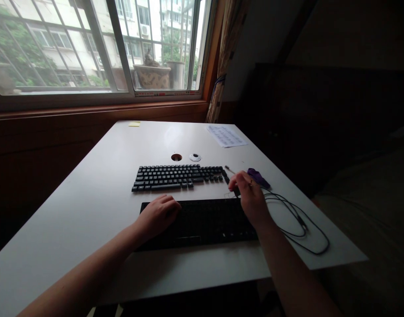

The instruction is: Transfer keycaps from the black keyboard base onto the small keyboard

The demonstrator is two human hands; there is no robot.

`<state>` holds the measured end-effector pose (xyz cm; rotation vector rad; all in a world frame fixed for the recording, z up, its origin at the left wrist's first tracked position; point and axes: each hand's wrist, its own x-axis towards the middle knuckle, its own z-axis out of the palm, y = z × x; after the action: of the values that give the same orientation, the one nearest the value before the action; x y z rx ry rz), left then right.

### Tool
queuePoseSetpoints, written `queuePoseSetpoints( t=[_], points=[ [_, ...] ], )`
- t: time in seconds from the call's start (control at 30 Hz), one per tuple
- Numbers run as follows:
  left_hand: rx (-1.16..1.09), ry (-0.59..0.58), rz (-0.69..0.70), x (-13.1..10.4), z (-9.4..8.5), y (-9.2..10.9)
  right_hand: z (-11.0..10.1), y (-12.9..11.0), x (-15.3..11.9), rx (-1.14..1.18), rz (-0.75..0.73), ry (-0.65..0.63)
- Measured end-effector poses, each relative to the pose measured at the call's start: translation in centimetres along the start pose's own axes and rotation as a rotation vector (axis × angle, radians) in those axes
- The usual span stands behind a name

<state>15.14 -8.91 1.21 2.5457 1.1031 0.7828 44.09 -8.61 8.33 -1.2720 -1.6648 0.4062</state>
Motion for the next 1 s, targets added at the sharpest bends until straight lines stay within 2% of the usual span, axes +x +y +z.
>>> queuePoseSetpoints(
  t=[0.13, 0.27, 0.33, 0.5, 0.8, 0.9, 1.0],
  points=[
    [0.036, -0.015, 0.022, 0.0, 0.1, -0.1, -1.9, 0.2, -2.9, -0.053, 0.085, 0.104],
    [0.06, -0.024, 0.036, 0.0, 0.0, 0.0, -2.7, 0.9, -5.7, -0.065, 0.273, 0.0],
    [0.067, -0.024, 0.04, 0.0, 0.0, -0.1, -2.7, 0.9, -6.5, -0.042, 0.317, -0.057],
    [0.072, -0.026, 0.061, 0.0, 0.1, -0.3, -2.1, 0.0, -7.1, -0.177, 0.159, -0.244],
    [0.076, -0.043, 0.063, 0.1, -0.3, 0.1, 0.0, -1.6, -7.5, -0.408, -0.035, -0.285],
    [0.07, -0.038, 0.072, 0.1, -0.3, 0.1, -0.2, -1.3, -7.2, -0.374, 0.02, -0.297],
    [0.074, -0.038, 0.077, 0.1, -0.2, 0.0, -0.8, -0.3, -7.1, -0.21, 0.218, -0.337]
  ],
)
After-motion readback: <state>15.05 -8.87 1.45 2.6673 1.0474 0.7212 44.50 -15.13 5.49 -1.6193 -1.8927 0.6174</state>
